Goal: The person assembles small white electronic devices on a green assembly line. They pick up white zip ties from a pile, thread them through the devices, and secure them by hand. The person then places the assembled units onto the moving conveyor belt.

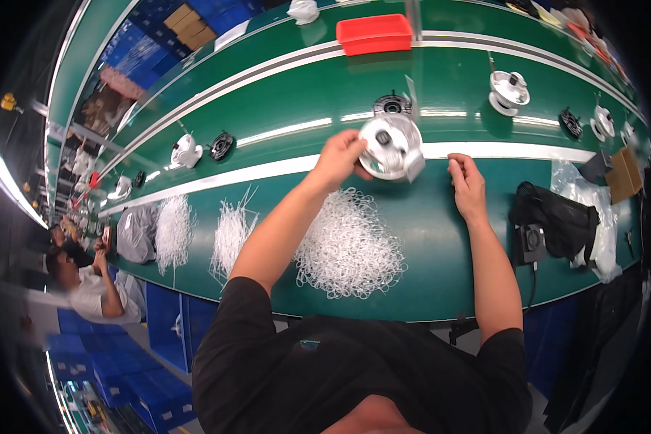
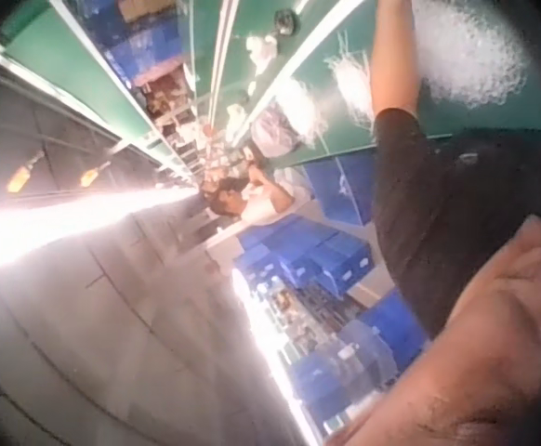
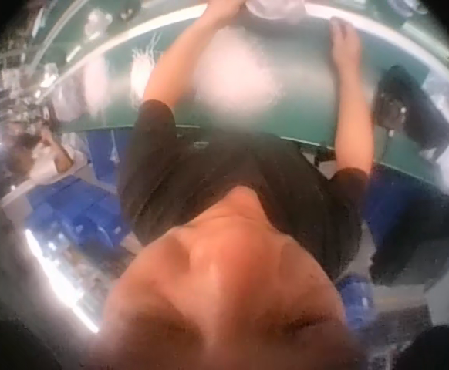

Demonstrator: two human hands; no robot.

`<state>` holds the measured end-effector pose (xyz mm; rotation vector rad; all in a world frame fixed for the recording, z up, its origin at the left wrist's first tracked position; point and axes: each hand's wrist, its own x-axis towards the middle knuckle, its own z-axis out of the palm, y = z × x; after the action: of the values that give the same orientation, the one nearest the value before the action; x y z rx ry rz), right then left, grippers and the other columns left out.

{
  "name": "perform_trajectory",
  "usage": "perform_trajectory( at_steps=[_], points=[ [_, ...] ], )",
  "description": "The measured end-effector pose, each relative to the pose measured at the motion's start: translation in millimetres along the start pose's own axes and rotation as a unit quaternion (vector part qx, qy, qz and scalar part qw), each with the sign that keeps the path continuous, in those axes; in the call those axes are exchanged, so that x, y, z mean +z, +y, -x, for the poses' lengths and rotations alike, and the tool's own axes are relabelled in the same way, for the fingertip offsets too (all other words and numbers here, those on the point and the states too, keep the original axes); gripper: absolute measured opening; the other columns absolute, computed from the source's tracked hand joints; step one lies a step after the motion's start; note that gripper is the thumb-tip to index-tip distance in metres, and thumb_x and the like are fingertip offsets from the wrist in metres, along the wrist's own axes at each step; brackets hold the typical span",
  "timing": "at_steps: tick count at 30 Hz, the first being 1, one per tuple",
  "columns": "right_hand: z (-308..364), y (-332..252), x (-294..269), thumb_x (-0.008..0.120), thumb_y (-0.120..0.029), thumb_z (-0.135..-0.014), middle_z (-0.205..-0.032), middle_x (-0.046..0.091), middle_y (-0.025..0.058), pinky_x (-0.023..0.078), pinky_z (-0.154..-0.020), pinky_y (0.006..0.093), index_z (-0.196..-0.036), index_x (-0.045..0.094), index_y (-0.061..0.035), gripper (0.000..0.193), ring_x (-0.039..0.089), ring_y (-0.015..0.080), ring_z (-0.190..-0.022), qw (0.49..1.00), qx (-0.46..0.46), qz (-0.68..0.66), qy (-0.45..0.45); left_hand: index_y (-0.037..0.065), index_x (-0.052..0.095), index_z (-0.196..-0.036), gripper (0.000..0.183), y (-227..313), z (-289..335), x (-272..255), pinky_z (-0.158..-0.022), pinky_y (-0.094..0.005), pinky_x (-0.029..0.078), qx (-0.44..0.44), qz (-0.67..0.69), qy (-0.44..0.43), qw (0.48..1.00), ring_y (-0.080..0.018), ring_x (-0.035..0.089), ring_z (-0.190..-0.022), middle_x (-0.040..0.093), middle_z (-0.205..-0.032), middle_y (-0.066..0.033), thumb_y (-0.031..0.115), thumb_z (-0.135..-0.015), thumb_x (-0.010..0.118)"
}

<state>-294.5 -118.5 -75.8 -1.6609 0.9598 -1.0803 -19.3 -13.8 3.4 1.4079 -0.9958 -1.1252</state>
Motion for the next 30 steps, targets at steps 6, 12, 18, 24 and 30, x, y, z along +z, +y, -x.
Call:
perform_trajectory(
  at_steps=[6, 12, 18, 24, 30],
  points=[
    [-1, -3, 5, 0.064, -0.02, -0.095, -0.093, 0.068, 0.0073, 0.051, -0.075, 0.0289, -0.106, 0.066, -0.0018, 0.021, 0.063, 0.016, -0.079, 0.997, -0.043, 0.049, -0.037, -0.008, 0.048, -0.12, 0.028, -2, -48, -80, -0.065, -0.0351, 0.064, 0.037, 0.119, 0.215, 0.969, -0.03, 0.07, -0.08, 0.064, -0.102, -0.0197, 0.013, -0.102, 0.046],
    [0, -2, 5, 0.067, -0.015, -0.091, -0.092, 0.068, 0.0078, 0.051, -0.073, 0.0304, -0.101, 0.067, -0.002, 0.016, 0.064, 0.0182, -0.079, 0.996, -0.062, 0.042, -0.045, -0.014, 0.047, -0.118, 0.031, -37, -73, -123, -0.071, -0.0347, 0.063, -0.017, 0.159, 0.3, 0.94, -0.0307, 0.068, -0.086, 0.061, -0.107, -0.0233, 0.013, -0.102, 0.05],
    [1, -5, 2, 0.068, -0.015, -0.09, -0.087, 0.066, 0.0064, 0.049, -0.069, 0.0294, -0.1, 0.067, -0.0029, 0.016, 0.061, 0.016, -0.073, 0.995, -0.047, 0.069, -0.055, -0.006, 0.057, -0.108, 0.028, -17, -30, -66, -0.062, -0.0273, 0.054, -0.042, -0.048, 0.213, 0.975, -0.018, 0.063, -0.073, 0.061, -0.084, -0.0075, 0.018, -0.095, 0.065],
    [0, -5, 3, 0.067, -0.015, -0.09, -0.087, 0.066, 0.0054, 0.049, -0.069, 0.0289, -0.1, 0.067, -0.003, 0.016, 0.06, 0.0152, -0.073, 0.993, -0.061, 0.076, -0.065, 0.004, 0.067, -0.103, 0.029, -12, 31, -5, -0.073, -0.0356, 0.053, 0.024, -0.468, -0.092, 0.879, -0.023, 0.066, -0.079, 0.07, -0.087, -0.0094, 0.016, -0.079, 0.078],
    [0, -2, 3, 0.067, -0.015, -0.091, -0.087, 0.066, 0.0049, 0.049, -0.07, 0.0278, -0.101, 0.067, -0.0019, 0.017, 0.059, 0.0137, -0.074, 0.993, -0.051, 0.071, -0.075, 0.002, 0.068, -0.099, 0.024, -16, 34, 8, -0.076, -0.0377, 0.053, 0.019, -0.495, -0.143, 0.857, -0.0273, 0.069, -0.086, 0.071, -0.09, -0.0131, 0.008, -0.078, 0.075]
  ],
)
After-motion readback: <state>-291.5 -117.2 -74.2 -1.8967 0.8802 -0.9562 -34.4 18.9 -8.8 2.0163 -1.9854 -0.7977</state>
